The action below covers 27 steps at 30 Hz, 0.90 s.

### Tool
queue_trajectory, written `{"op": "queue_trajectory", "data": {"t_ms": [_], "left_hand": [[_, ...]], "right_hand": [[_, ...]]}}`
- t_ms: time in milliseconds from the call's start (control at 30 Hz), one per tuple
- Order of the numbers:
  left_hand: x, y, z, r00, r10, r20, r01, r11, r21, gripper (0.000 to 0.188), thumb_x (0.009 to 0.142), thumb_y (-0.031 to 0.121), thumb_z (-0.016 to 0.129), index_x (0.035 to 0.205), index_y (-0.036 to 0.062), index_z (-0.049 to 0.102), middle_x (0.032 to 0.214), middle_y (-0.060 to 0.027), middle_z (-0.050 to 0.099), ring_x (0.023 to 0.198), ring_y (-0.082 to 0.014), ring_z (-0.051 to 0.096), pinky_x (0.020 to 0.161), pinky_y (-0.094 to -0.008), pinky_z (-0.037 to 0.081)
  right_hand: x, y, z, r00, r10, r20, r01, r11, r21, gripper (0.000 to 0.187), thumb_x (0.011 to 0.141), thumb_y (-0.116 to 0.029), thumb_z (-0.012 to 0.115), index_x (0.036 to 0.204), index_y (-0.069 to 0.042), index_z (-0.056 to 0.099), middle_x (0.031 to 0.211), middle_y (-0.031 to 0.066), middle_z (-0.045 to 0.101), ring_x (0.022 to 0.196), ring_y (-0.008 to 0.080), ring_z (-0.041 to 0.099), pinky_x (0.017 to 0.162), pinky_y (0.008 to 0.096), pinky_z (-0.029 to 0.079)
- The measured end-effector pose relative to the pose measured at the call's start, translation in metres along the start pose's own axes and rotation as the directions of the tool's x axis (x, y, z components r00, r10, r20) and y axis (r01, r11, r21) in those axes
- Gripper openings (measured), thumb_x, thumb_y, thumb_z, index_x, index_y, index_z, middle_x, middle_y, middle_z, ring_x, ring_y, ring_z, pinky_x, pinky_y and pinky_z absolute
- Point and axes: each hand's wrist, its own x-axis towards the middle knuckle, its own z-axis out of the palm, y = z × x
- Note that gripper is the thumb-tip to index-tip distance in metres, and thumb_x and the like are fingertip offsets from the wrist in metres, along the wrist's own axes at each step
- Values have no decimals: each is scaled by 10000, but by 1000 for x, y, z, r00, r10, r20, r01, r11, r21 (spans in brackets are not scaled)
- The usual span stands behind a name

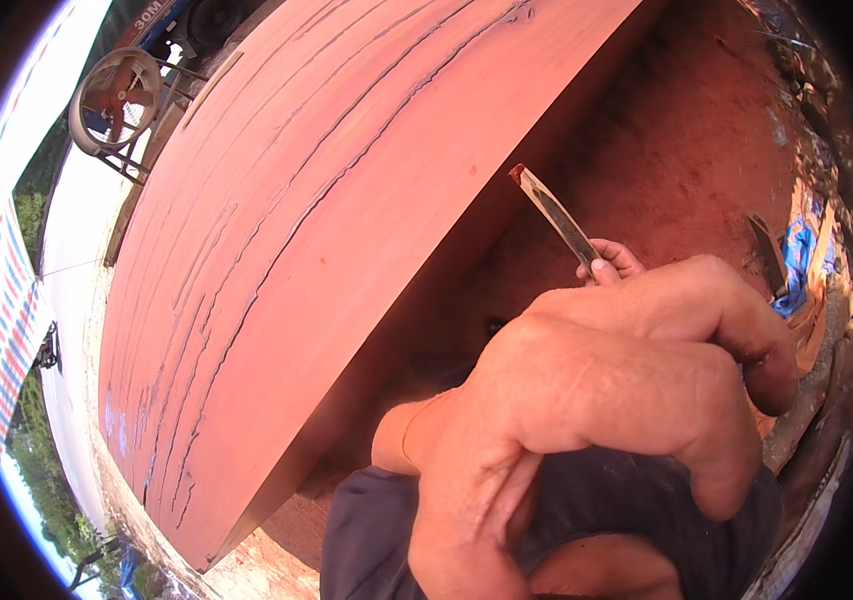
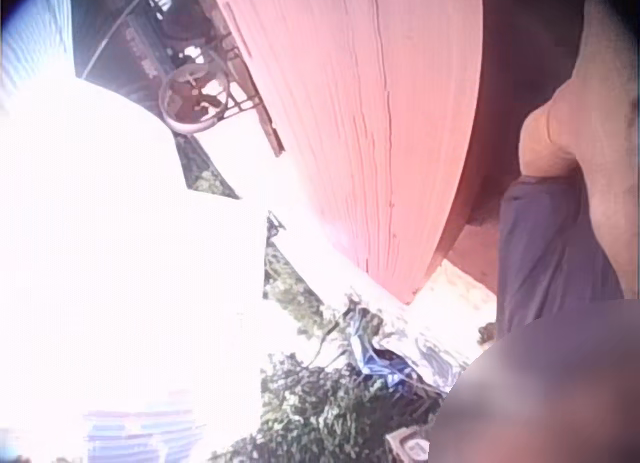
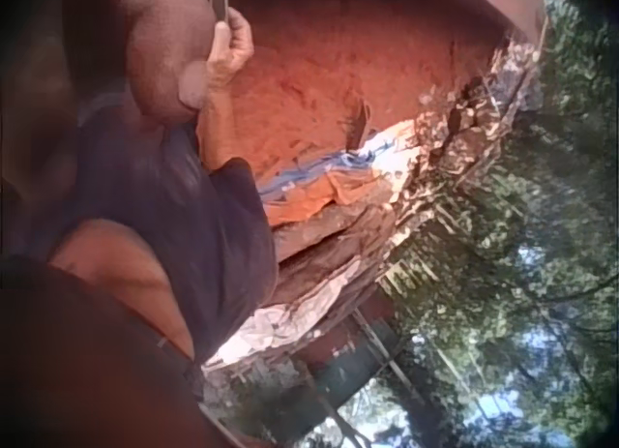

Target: The person uses a metal scraper to remove material from a large, curved, reddish-pink surface. They work methodically across the surface, scraping off lines of material.

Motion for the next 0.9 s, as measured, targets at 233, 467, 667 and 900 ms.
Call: {"op": "queue_trajectory", "data": {"t_ms": [233,467,667,900], "left_hand": [[34,-74,5,976,-215,24,214,976,39,319,843,253,814,978,-11,698,1065,-158,690,902,-260,705,763,-318,552],[14,-121,-42,920,-274,-280,391,700,598,58,925,39,687,911,-16,700,1043,-143,693,904,-171,655,802,-298,518],[30,-164,-101,925,-35,-379,358,420,834,66,932,47,710,904,-12,696,988,-134,706,867,-186,670,775,-300,524],[73,-226,-173,911,229,-343,339,58,939,97,872,59,774,922,46,693,959,-129,713,778,-300,691,683,-375,551]], "right_hand": [[-22,26,-67,832,-440,-338,466,885,-3,243,1037,-114,585,1230,3,676,868,45,676,624,37,554,536,191,445],[-7,-2,-85,817,-392,-422,436,900,9,236,1026,-103,599,1230,-8,669,893,67,695,549,44,537,481,191,445],[46,-46,-76,863,-348,-366,383,923,25,245,1021,-70,585,1254,-16,639,905,70,718,547,26,546,477,181,456],[150,-158,-87,906,-379,-190,308,895,-322,252,1000,-32,562,1228,6,664,892,30,709,661,8,544,581,191,422]]}}
